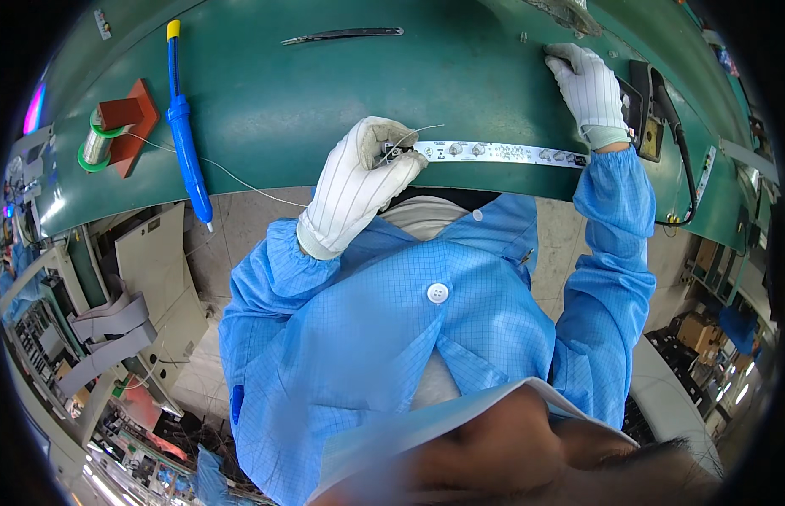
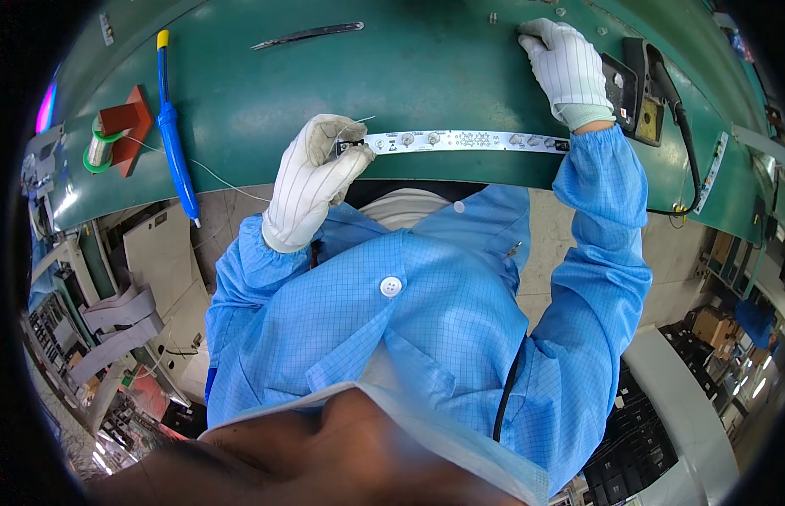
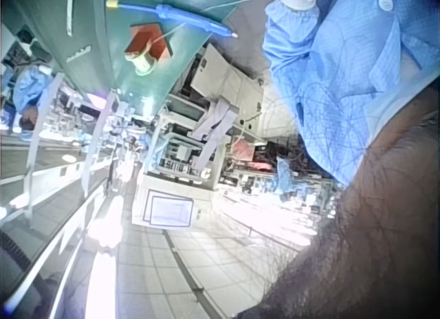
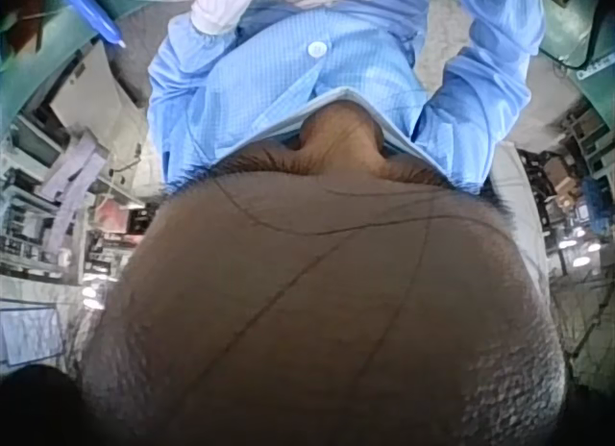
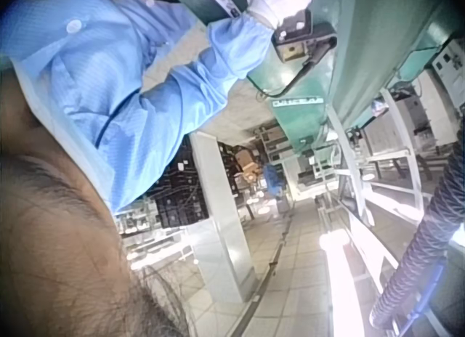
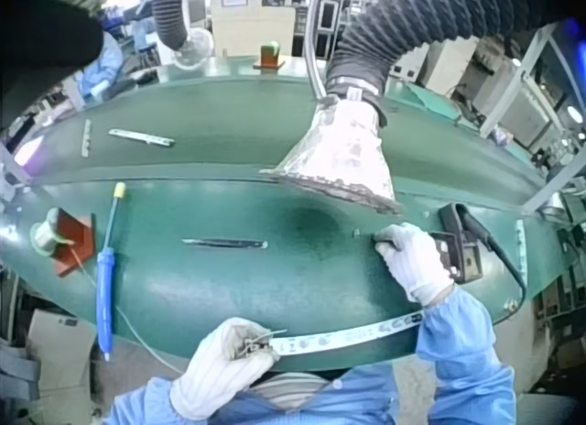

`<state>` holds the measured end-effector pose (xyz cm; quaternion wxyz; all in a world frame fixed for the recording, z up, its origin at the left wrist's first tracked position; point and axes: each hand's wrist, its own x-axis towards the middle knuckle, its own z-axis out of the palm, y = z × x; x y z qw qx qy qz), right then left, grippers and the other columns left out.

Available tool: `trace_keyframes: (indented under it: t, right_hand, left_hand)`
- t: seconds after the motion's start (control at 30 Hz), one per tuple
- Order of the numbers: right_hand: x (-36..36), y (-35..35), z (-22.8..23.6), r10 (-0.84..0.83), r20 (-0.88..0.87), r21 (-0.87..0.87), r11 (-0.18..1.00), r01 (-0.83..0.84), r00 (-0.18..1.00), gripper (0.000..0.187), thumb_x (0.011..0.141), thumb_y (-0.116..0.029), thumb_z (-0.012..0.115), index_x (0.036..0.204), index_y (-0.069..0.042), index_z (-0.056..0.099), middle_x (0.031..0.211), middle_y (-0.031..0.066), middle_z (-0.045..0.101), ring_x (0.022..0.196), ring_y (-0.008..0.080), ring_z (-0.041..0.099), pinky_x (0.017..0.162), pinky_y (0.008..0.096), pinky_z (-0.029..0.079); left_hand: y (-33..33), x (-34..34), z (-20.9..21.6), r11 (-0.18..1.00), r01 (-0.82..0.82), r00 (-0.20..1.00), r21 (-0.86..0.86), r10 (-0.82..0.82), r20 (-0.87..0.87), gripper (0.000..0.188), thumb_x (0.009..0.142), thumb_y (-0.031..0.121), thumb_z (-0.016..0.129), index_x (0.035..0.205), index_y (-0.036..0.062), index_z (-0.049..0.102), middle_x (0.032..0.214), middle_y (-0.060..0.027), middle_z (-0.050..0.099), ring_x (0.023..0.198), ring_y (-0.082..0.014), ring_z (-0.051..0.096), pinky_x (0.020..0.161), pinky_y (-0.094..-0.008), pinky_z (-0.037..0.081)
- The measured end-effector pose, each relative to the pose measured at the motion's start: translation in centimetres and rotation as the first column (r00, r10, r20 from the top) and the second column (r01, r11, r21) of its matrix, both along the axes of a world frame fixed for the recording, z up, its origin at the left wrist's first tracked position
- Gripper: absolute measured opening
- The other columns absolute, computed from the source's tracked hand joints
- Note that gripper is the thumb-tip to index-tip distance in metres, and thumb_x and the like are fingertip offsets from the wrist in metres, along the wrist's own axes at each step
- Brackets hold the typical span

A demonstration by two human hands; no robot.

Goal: The person solders components onto circuit board strips using a soldering iron and a desoldering pump. The person then receives a tray of circuit board strips from a coworker and places the strips onto the workbench.

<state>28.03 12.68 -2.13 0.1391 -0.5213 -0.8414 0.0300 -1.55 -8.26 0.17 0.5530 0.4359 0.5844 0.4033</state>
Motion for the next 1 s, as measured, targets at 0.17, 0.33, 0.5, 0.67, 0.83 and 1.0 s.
trace_keyframes:
  t: [0.17,0.33,0.5,0.67,0.83,1.0]
  right_hand:
    - [0.2,-0.2,0.0,0.068,0.095,0.073,0.995,-0.075,0.993,0.022,0.095,-0.027,0.064,0.109,-0.012,0.072,0.1,0.0179,0.069,0.093,0.0378,0.069,0.08,0.0464,0.055]
    - [0.3,0.1,-0.1,0.085,0.175,0.089,0.991,-0.102,0.981,0.021,0.096,-0.025,0.063,0.109,-0.01,0.07,0.1,0.0187,0.068,0.094,0.038,0.068,0.081,0.0471,0.055]
    - [0.6,-0.5,0.2,0.124,0.279,0.087,0.984,-0.154,0.952,0.021,0.096,-0.019,0.063,0.111,-0.004,0.067,0.104,0.019,0.068,0.098,0.0386,0.067,0.082,0.0455,0.054]
    - [0.8,-1.4,1.2,0.124,0.231,0.124,0.98,-0.156,0.965,0.019,0.095,-0.017,0.065,0.11,-0.006,0.067,0.1,0.0183,0.07,0.093,0.0372,0.068,0.079,0.0443,0.055]
    - [-0.5,-4.3,4.4,0.101,-0.238,-0.12,0.984,-0.132,0.966,0.018,0.093,-0.016,0.068,0.109,-0.006,0.07,0.102,0.0133,0.073,0.09,0.0284,0.072,0.077,0.0365,0.057]
    - [-3.2,-8.9,6.6,0.213,-0.442,-0.228,0.913,-0.339,0.871,0.017,0.086,-0.009,0.074,0.102,-0.007,0.071,0.099,0.0073,0.074,0.082,0.0191,0.07,0.066,0.0296,0.056]
  left_hand:
    - [0.0,0.0,0.3,1.0,-0.006,1.0,-0.023,0.006,-0.002,0.036,0.088,0.02,0.074,0.114,-0.0019,0.061,0.101,-0.0137,0.069,0.089,-0.0176,0.065,0.079,-0.0305,0.053]
    - [0.0,0.1,0.2,0.999,-0.009,1.0,-0.032,0.01,0.019,0.034,0.088,0.017,0.074,0.114,-0.0018,0.061,0.101,-0.0136,0.069,0.09,-0.0178,0.066,0.08,-0.0305,0.053]
    - [-0.1,0.1,0.0,0.999,0.011,0.999,0.042,-0.009,-0.041,0.034,0.093,0.018,0.07,0.12,-0.0009,0.059,0.084,-0.004,0.062,0.055,-0.0036,0.043,0.048,-0.0216,0.034]
    - [0.0,0.1,0.0,1.0,0.016,1.0,0.027,-0.015,-0.022,0.034,0.093,0.018,0.07,0.12,-0.0014,0.059,0.085,-0.004,0.062,0.055,-0.0036,0.043,0.048,-0.0212,0.034]
    - [0.0,0.2,0.2,0.999,0.022,0.999,0.036,-0.021,-0.033,0.034,0.093,0.017,0.07,0.119,-0.0019,0.059,0.085,-0.0041,0.062,0.055,-0.0039,0.043,0.049,-0.0215,0.035]
    - [0.0,0.3,0.5,0.961,0.167,0.97,0.221,-0.119,-0.213,0.03,0.092,0.017,0.071,0.114,-0.0008,0.061,0.092,-0.0103,0.066,0.077,-0.0158,0.059,0.067,-0.0293,0.048]
